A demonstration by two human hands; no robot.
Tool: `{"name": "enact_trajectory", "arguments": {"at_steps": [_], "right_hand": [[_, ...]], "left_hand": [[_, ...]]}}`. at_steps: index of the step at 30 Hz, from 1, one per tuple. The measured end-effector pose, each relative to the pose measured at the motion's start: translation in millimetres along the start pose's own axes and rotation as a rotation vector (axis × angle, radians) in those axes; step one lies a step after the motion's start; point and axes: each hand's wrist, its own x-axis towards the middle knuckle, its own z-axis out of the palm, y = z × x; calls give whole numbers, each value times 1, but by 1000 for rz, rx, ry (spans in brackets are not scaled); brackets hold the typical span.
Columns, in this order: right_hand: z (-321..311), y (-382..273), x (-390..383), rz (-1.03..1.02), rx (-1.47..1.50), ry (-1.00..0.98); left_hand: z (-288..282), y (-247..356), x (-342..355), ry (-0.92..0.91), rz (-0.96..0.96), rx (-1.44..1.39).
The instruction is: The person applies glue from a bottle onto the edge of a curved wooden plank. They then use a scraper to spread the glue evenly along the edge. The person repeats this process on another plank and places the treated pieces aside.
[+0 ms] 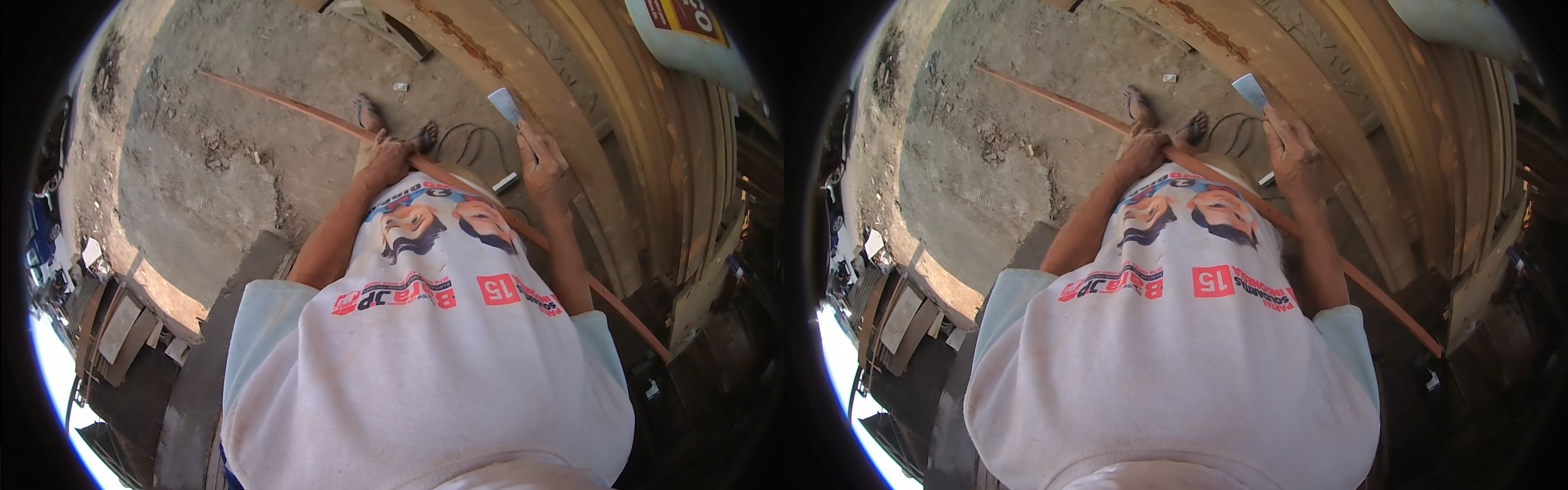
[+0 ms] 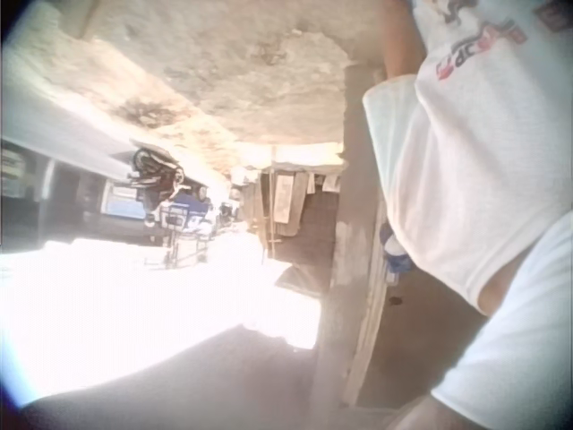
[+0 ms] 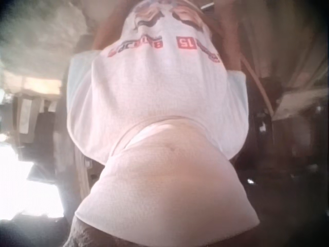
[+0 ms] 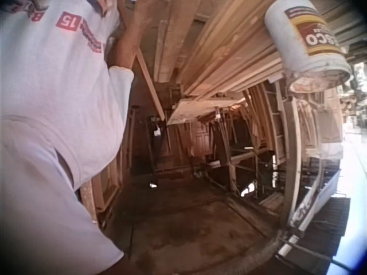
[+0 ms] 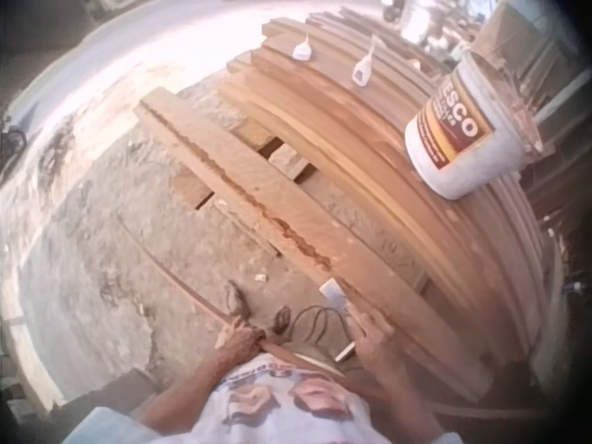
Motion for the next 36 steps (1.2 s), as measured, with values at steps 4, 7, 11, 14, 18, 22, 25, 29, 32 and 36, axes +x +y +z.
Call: {"name": "enact_trajectory", "arguments": {"at_steps": [4,7,11,14,18,22,25,29,32,36], "right_hand": [[13,-11,35,31,-109,-27],[6,-12,25,30,-14,-8],[4,5,1,-10,11,22],[2,-2,20,37,-129,-66],[9,2,20,223,240,-60],[-2,1,13,527,634,-113],[7,9,-3,22,230,113],[6,-1,7,72,34,12],[11,-7,40,26,-67,-27],[4,3,39,-29,-31,-4]], "left_hand": [[-7,5,1,-4,-1,-17],[-4,2,-6,67,32,20],[-10,7,-1,-1,25,1],[0,-3,2,15,41,9],[10,-12,1,-13,54,2],[7,-8,-7,-11,50,-29],[-4,0,-6,6,46,-4],[4,-5,-5,7,29,-17],[5,-7,-4,13,37,-3],[5,-5,-10,20,24,-25]]}}
